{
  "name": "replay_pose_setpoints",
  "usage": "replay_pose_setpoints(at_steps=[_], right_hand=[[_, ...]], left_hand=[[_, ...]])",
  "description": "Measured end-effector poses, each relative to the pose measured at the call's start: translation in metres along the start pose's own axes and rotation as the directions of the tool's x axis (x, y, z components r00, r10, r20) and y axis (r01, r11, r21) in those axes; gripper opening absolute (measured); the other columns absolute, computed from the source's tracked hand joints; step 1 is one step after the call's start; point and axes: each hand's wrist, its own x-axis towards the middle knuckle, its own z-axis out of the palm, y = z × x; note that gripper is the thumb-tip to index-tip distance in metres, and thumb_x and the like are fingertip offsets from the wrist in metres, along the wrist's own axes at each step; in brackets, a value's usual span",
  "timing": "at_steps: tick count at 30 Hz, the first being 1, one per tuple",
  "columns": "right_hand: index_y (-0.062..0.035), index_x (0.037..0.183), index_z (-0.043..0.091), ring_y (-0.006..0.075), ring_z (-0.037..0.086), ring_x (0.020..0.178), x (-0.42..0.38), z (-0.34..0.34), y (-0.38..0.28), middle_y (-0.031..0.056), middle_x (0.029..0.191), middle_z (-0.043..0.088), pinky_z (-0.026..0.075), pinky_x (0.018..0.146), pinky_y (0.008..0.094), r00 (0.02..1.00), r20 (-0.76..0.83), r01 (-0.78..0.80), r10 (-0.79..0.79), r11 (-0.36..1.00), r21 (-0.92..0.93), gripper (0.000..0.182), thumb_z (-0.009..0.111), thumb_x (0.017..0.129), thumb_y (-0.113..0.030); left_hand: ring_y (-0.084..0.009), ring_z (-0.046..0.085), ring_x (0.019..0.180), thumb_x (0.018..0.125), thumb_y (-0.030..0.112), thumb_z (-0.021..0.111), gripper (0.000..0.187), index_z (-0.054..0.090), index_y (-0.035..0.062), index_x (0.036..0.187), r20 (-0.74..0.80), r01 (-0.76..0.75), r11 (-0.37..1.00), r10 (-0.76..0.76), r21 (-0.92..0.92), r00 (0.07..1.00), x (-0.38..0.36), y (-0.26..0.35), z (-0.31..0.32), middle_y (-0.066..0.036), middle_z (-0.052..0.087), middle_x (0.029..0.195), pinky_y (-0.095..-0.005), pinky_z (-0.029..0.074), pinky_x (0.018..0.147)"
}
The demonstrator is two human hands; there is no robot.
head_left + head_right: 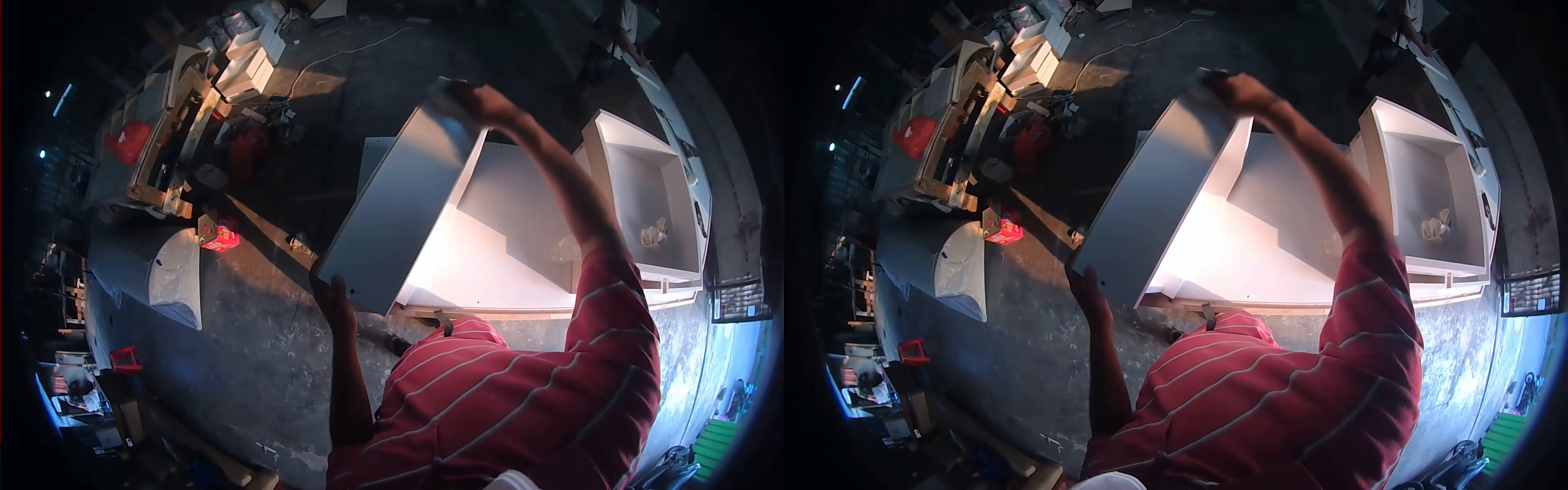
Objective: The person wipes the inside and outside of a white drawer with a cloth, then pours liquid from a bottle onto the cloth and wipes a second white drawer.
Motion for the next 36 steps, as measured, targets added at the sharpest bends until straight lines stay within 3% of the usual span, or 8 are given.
replay_pose_setpoints(at_steps=[8, 11, 14, 20, 26, 30, 32, 36], right_hand=[[-0.0062, 0.094, 0.062, 0.0295, 0.060, 0.081, 0.009, -0.045, -0.049, 0.0132, 0.086, 0.061, 0.051, 0.069, 0.0378, 0.762, -0.596, 0.162, -0.252, 0.966, -0.202, 0.022, 0.064, 0.071, -0.006], [-0.0080, 0.100, 0.063, 0.0280, 0.059, 0.089, -0.043, -0.018, -0.166, 0.0138, 0.099, 0.061, 0.050, 0.074, 0.0361, 0.988, -0.128, 0.156, -0.090, 0.620, 0.769, 0.027, 0.062, 0.073, -0.006], [-0.0127, 0.115, 0.057, 0.0256, 0.039, 0.127, -0.092, -0.001, -0.233, 0.0108, 0.133, 0.045, 0.031, 0.106, 0.0400, 0.729, -0.115, 0.684, -0.675, 0.725, 0.080, 0.030, 0.049, 0.086, -0.014], [-0.0118, 0.117, 0.057, 0.0256, 0.051, 0.112, -0.059, 0.027, -0.124, 0.0098, 0.118, 0.056, 0.039, 0.096, 0.0367, 0.974, 0.105, 0.026, -0.200, 0.558, 0.829, 0.034, 0.056, 0.083, -0.011], [-0.0064, 0.087, 0.065, 0.0315, 0.062, 0.082, -0.004, -0.020, 0.085, 0.0151, 0.084, 0.064, 0.050, 0.069, 0.0381, 0.906, -0.414, -0.237, 0.090, 0.917, -0.320, 0.014, 0.056, 0.078, -0.011], [-0.0039, 0.094, 0.064, 0.0299, 0.061, 0.078, -0.022, -0.051, -0.046, 0.0148, 0.085, 0.063, 0.049, 0.069, 0.0346, 0.801, -0.588, 0.103, -0.111, 0.994, -0.048, 0.017, 0.057, 0.079, -0.006], [0.0012, 0.097, 0.062, 0.0279, 0.058, 0.085, -0.058, -0.041, -0.167, 0.0157, 0.089, 0.060, 0.046, 0.072, 0.0337, 0.935, -0.114, 0.115, 0.335, 0.015, 0.993, 0.019, 0.057, 0.080, -0.003], [-0.0069, 0.104, 0.063, 0.0294, 0.054, 0.097, -0.103, -0.023, -0.265, 0.0140, 0.107, 0.056, 0.043, 0.087, 0.0401, 0.756, -0.303, 0.640, -0.580, 0.752, 0.158, 0.026, 0.056, 0.079, -0.013]], left_hand=[[-0.0238, 0.045, 0.112, 0.089, 0.039, 0.049, 0.055, 0.037, 0.0019, 0.128, 0.014, -0.005, 0.996, 0.004, 0.090, 1.000, 0.000, 0.002, 0.000, -0.015, 0.045, 0.121, -0.0375, 0.037, 0.094], [-0.0235, 0.045, 0.112, 0.089, 0.040, 0.049, 0.055, 0.038, 0.0019, 0.128, 0.001, -0.012, 0.996, 0.012, 0.088, 1.000, -0.002, -0.001, -0.001, -0.014, 0.045, 0.121, -0.0368, 0.037, 0.093], [-0.0233, 0.045, 0.111, 0.088, 0.039, 0.051, 0.055, 0.037, 0.0021, 0.128, 0.004, -0.036, 0.987, 0.036, 0.159, 0.999, 0.000, 0.004, 0.000, -0.014, 0.045, 0.121, -0.0361, 0.037, 0.093], [-0.0239, 0.045, 0.112, 0.088, 0.037, 0.053, 0.057, 0.036, 0.0013, 0.128, 0.042, 0.002, 1.000, -0.003, 0.012, 0.999, -0.001, 0.007, 0.002, -0.015, 0.045, 0.121, -0.0364, 0.035, 0.095], [-0.0275, 0.043, 0.116, 0.089, 0.033, 0.052, 0.060, 0.030, -0.0002, 0.133, 0.099, -0.044, 0.999, 0.043, 0.011, 0.994, 0.003, -0.007, 0.002, -0.019, 0.042, 0.125, -0.0391, 0.033, 0.098], [-0.0299, 0.042, 0.119, 0.083, 0.037, 0.060, 0.075, 0.024, 0.0007, 0.137, 0.122, 0.011, 0.994, 0.003, -0.110, 0.993, -0.001, 0.010, 0.002, -0.020, 0.041, 0.128, -0.0409, 0.031, 0.100], [-0.0341, 0.035, 0.125, 0.070, 0.046, 0.071, 0.096, 0.020, 0.0020, 0.139, 0.197, -0.189, 0.973, 0.212, -0.130, 0.957, -0.005, 0.019, -0.001, -0.022, 0.035, 0.132, -0.0437, 0.029, 0.102], [-0.0327, 0.032, 0.127, 0.054, 0.056, 0.079, 0.117, 0.018, -0.0009, 0.137, 0.277, -0.440, 0.838, 0.361, 0.322, 0.890, -0.019, 0.004, -0.006, -0.022, 0.033, 0.133, -0.0443, 0.026, 0.104]])
